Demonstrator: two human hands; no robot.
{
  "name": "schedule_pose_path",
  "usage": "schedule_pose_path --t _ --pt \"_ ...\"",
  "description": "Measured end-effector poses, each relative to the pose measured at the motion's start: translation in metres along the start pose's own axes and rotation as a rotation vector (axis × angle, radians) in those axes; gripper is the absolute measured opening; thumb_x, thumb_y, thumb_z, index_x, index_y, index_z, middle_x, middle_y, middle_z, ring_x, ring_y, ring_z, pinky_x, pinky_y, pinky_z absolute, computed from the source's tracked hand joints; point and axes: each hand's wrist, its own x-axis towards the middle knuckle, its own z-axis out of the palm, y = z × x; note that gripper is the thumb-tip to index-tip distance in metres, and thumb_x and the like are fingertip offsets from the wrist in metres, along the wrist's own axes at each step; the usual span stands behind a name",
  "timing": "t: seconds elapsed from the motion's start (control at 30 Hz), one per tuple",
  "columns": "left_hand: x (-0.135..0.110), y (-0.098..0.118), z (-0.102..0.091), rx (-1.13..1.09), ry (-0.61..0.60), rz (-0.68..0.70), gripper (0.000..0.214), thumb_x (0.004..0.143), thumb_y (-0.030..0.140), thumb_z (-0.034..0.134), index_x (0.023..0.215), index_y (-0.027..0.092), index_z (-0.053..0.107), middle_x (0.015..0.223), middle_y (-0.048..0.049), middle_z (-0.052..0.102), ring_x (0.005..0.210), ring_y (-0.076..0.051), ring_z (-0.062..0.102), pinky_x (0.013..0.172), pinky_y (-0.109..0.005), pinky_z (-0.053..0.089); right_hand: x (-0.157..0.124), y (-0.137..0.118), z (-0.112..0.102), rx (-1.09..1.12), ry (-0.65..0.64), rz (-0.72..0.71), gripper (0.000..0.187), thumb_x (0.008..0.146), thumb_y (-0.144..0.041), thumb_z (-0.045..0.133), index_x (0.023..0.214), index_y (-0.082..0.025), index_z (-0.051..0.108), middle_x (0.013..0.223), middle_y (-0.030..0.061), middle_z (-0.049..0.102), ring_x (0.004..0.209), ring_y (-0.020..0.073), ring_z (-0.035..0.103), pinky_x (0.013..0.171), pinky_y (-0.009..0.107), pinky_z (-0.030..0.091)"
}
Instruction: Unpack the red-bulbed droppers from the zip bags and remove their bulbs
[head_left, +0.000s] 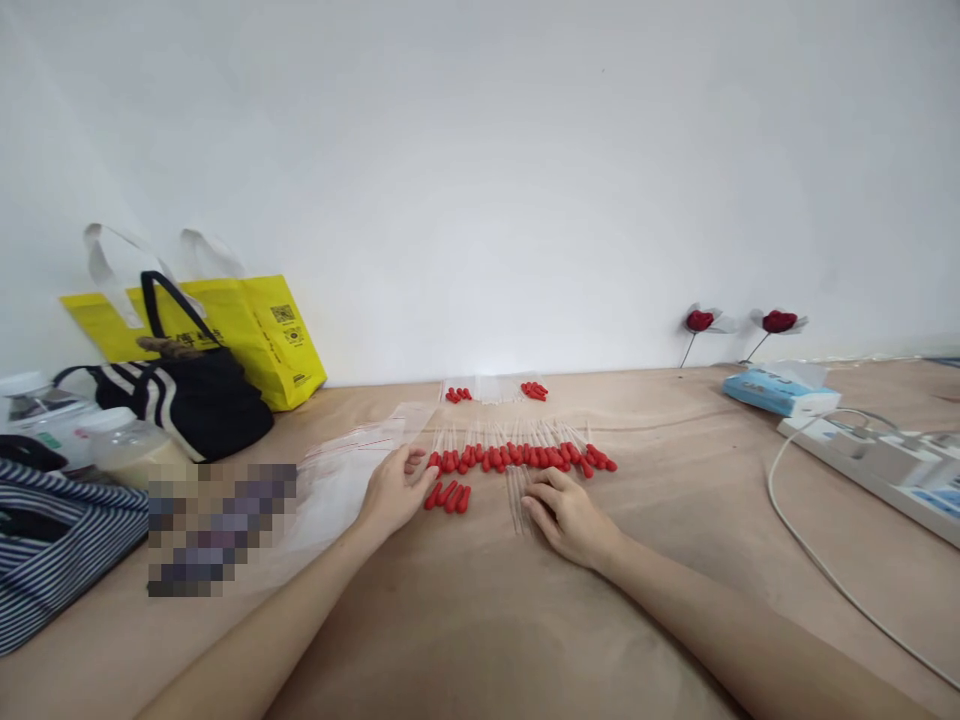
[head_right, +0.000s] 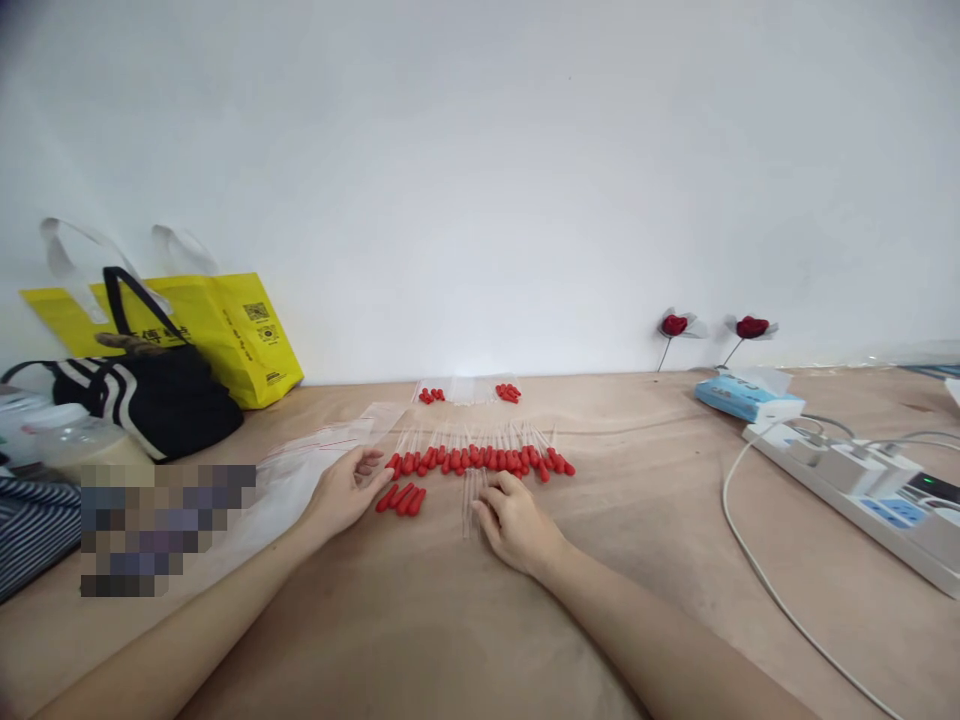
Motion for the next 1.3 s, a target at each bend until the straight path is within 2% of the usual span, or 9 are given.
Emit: schedule_pose_path --t 0.23,0.37,0.47,0.53,0.6,0.77,0.93,1.17,1.3 --pt "0.011 0.002 0.003 0.012 -0.059 -0.059 0.019 0.066 0.034 0.054 0.077 0.019 0.055 0.061 0.0017 0.061 0.059 -0.015 0.058 0.057 -0.024 0.043 0.001 -0.002 -0.004 0.028 0.015 0.002 0.022 0.087 -0.019 0.036 0.084 -0.017 0.058 0.086 0.0069 0.057 0.081 0.015 0.056 0.076 0.029 0.047" --pt "0.008 0.002 0.002 0.0 -0.006 -0.056 0.016 0.07 0.029 0.047 0.08 0.019 0.053 0.06 0.0022 0.06 0.059 -0.015 0.058 0.058 -0.025 0.044 0.0 -0.002 -0.005 -0.013 0.07 -0.024 0.022 0.087 -0.018 0.037 0.081 -0.017 0.057 0.082 0.0056 0.058 0.076 0.0139 0.056 0.071 0.026 0.048" --pt "0.001 -0.001 -0.002 -0.047 0.122 -0.035 0.021 0.071 0.029 0.045 0.086 0.018 0.051 0.063 0.0011 0.059 0.06 -0.015 0.058 0.058 -0.025 0.045 -0.001 -0.001 -0.006 -0.098 0.111 -0.054 0.018 0.084 -0.019 0.041 0.078 -0.018 0.058 0.079 0.0052 0.059 0.074 0.0151 0.055 0.069 0.028 0.047" --pt "-0.007 -0.002 -0.004 -0.092 0.218 0.01 0.023 0.07 0.031 0.047 0.089 0.017 0.051 0.067 -0.0003 0.059 0.061 -0.015 0.058 0.057 -0.025 0.047 -0.001 0.0 -0.007 -0.153 0.162 -0.088 0.015 0.082 -0.018 0.044 0.08 -0.018 0.059 0.08 0.0057 0.06 0.076 0.0163 0.055 0.069 0.03 0.046" --pt "-0.018 -0.002 -0.004 -0.12 0.245 0.08 0.024 0.071 0.032 0.048 0.089 0.016 0.052 0.072 -0.0021 0.06 0.065 -0.016 0.059 0.059 -0.026 0.048 -0.001 -0.001 -0.008 -0.211 0.227 -0.119 0.018 0.08 -0.017 0.046 0.091 -0.017 0.059 0.089 0.0078 0.061 0.084 0.0185 0.054 0.074 0.033 0.045" --pt "-0.042 0.014 0.006 -0.136 0.083 0.319 0.016 0.079 0.026 0.045 0.085 0.018 0.057 0.082 -0.0035 0.061 0.076 -0.015 0.059 0.07 -0.028 0.048 -0.002 -0.007 -0.011 -0.397 0.294 -0.23 0.039 0.081 -0.018 0.047 0.119 -0.017 0.048 0.119 0.0089 0.053 0.11 0.0223 0.045 0.092 0.04 0.034" --pt "-0.051 0.036 0.025 -0.163 -0.042 0.467 0.016 0.083 0.022 0.043 0.085 0.018 0.058 0.076 -0.0025 0.057 0.071 -0.013 0.055 0.066 -0.026 0.046 -0.002 -0.01 -0.011 -0.459 0.264 -0.292 0.033 0.084 -0.024 0.048 0.116 -0.022 0.051 0.11 0.0043 0.061 0.109 0.0196 0.048 0.098 0.042 0.028" --pt "-0.052 0.048 0.036 -0.157 0.012 0.629 0.017 0.084 0.019 0.041 0.086 0.017 0.058 0.076 -0.0038 0.058 0.07 -0.013 0.055 0.065 -0.025 0.046 -0.002 -0.002 -0.005 -0.423 0.244 -0.298 0.022 0.084 -0.014 0.045 0.099 -0.021 0.06 0.089 0.0024 0.068 0.101 0.019 0.054 0.096 0.045 0.03" --pt "-0.051 0.048 0.039 -0.048 0.032 0.711 0.018 0.083 0.022 0.044 0.093 0.018 0.059 0.089 -0.0067 0.062 0.086 -0.018 0.057 0.078 -0.034 0.046 -0.003 -0.002 -0.003 -0.424 0.232 -0.339 0.026 0.082 -0.01 0.043 0.099 -0.02 0.06 0.088 0.0035 0.068 0.102 0.0192 0.054 0.096 0.046 0.031"
